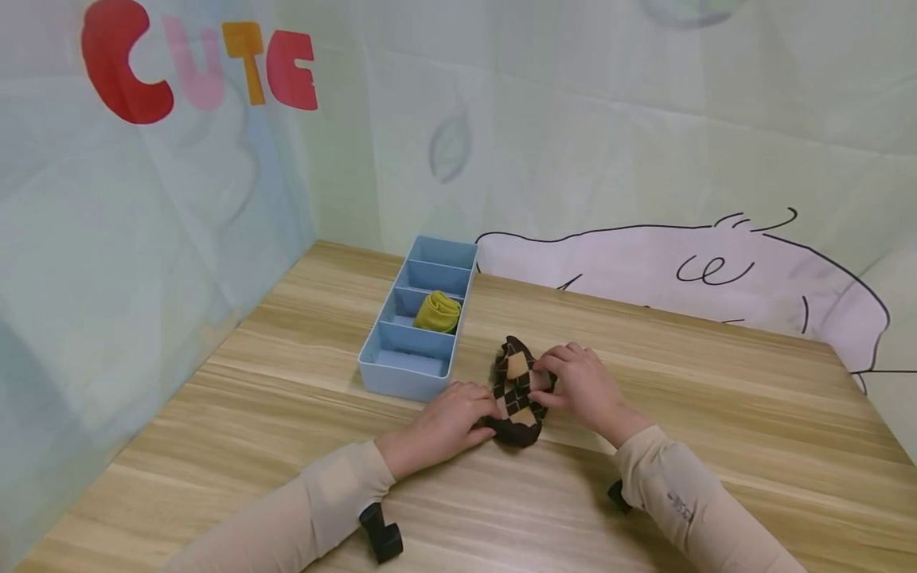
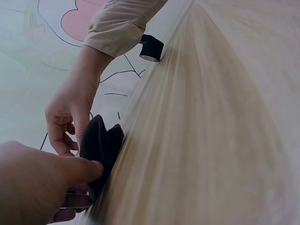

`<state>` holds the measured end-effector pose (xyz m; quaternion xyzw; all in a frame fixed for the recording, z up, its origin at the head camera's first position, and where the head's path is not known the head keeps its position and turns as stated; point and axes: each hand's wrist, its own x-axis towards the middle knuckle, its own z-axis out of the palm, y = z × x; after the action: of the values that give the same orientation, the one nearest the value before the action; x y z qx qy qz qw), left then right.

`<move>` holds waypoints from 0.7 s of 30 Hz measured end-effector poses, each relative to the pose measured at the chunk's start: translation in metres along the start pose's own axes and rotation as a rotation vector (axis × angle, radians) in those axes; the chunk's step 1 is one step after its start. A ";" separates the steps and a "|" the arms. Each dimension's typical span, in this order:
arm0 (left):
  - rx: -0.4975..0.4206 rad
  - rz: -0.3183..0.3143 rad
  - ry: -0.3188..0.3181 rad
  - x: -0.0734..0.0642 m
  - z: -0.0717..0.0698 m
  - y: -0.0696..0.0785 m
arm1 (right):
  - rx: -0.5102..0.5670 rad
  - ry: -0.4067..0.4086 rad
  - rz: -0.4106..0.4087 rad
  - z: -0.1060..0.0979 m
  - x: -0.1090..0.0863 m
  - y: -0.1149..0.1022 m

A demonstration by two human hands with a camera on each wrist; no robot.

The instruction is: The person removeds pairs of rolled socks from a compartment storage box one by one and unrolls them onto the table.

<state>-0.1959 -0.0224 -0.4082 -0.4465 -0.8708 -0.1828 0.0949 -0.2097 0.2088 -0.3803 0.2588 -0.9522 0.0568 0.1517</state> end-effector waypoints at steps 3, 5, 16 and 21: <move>-0.012 -0.010 -0.006 0.000 0.000 0.000 | -0.004 -0.007 0.012 0.000 0.001 0.000; -0.020 -0.015 -0.011 0.000 -0.001 0.001 | -0.004 -0.010 0.020 0.000 0.001 -0.001; -0.038 -0.012 -0.020 -0.001 -0.003 0.001 | 0.009 -0.011 0.038 0.000 0.002 0.001; -0.021 -0.003 -0.014 -0.001 -0.003 0.001 | 0.015 -0.021 0.052 -0.002 0.003 0.001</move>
<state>-0.1951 -0.0237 -0.4052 -0.4474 -0.8701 -0.1889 0.0836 -0.2124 0.2082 -0.3776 0.2357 -0.9597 0.0652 0.1384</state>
